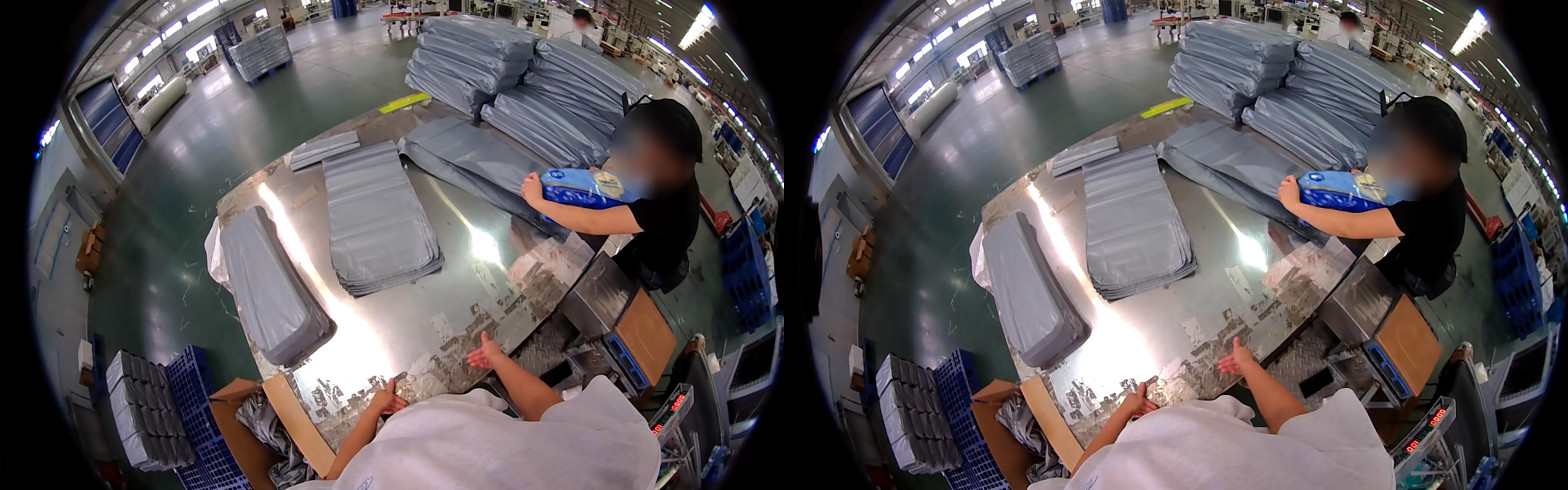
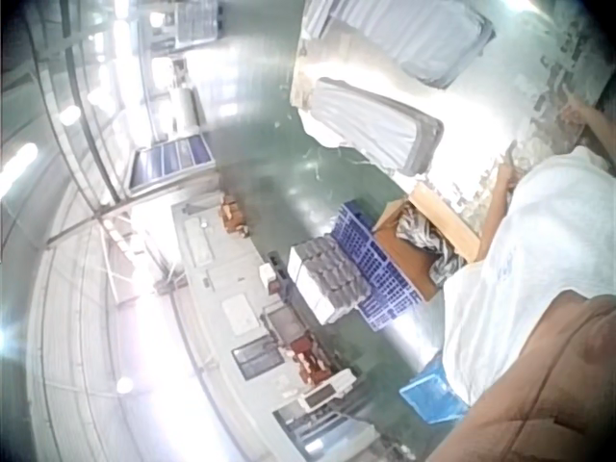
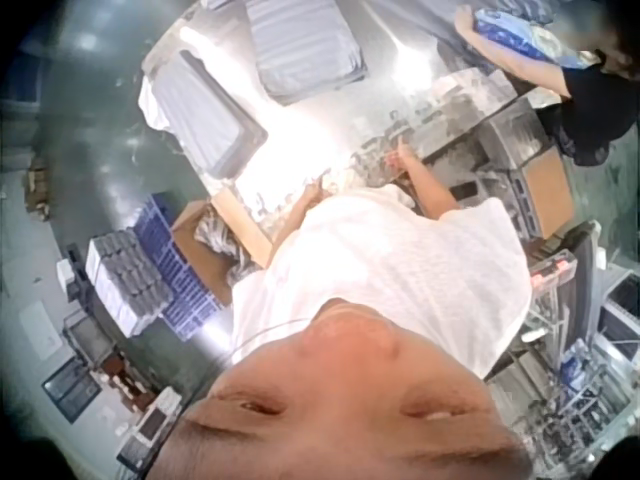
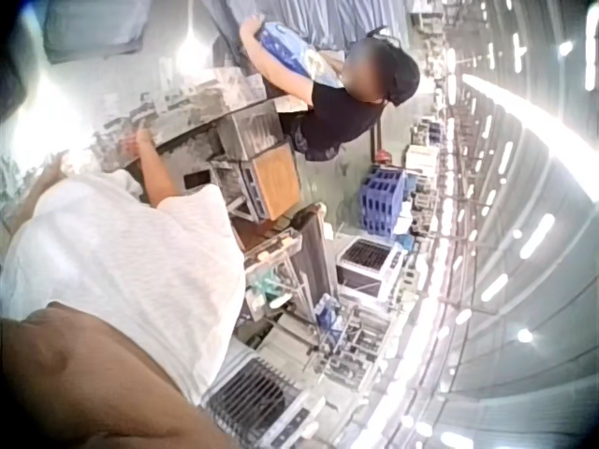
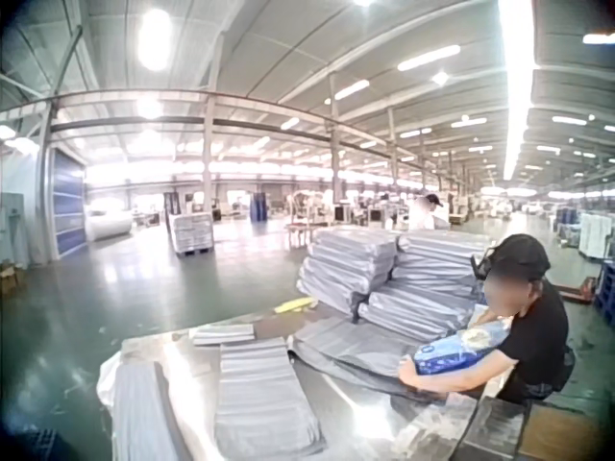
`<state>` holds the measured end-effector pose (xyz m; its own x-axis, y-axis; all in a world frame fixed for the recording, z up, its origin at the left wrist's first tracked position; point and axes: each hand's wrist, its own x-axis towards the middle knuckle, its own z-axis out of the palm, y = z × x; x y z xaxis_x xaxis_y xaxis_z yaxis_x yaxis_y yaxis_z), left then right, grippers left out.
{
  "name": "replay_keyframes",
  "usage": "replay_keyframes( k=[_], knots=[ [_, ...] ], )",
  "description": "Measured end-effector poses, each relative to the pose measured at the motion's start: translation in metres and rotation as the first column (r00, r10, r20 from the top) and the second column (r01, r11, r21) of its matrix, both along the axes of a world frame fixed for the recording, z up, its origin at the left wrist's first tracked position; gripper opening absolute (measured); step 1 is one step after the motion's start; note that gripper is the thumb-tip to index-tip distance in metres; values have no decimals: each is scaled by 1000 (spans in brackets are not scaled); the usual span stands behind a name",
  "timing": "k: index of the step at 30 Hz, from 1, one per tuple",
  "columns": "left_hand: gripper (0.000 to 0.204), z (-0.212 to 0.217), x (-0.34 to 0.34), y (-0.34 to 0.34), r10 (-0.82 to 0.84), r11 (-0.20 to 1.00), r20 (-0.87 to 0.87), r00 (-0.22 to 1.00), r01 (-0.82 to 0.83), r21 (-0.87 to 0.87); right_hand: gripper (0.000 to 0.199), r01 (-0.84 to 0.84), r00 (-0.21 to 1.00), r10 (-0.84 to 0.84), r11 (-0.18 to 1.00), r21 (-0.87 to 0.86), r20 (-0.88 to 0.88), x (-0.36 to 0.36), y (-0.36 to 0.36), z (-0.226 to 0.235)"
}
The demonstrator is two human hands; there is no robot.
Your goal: The person repeatedly places a blue product package into a gray poly mailer, folds the top flap, and stacks the sealed packages on a metal table. They handle multiple packages one at a time and maintain a growing stack of finished units.
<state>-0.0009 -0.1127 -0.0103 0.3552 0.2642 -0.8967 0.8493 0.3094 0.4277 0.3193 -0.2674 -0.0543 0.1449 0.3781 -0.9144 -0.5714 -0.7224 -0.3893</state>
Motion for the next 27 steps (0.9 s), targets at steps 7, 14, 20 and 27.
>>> replay_keyframes(
  k=[7,14,20,27],
  knots=[
    [89,-11,-6,2,13,997,11,1000,-12,-70,94,-3,1000,3,1000,3,12,-1,-1,-1],
    [87,-13,-7,2,20,998,16,1000,-19,-58,93,-9,1000,9,1000,2,14,-1,0,1],
    [87,-3,-6,3,14,997,31,999,-12,-78,93,0,1000,0,1000,-12,28,-3,1,5],
    [87,-4,-7,4,12,996,17,1000,-11,-92,93,-11,999,11,1000,-19,37,-2,1,4]
  ],
)
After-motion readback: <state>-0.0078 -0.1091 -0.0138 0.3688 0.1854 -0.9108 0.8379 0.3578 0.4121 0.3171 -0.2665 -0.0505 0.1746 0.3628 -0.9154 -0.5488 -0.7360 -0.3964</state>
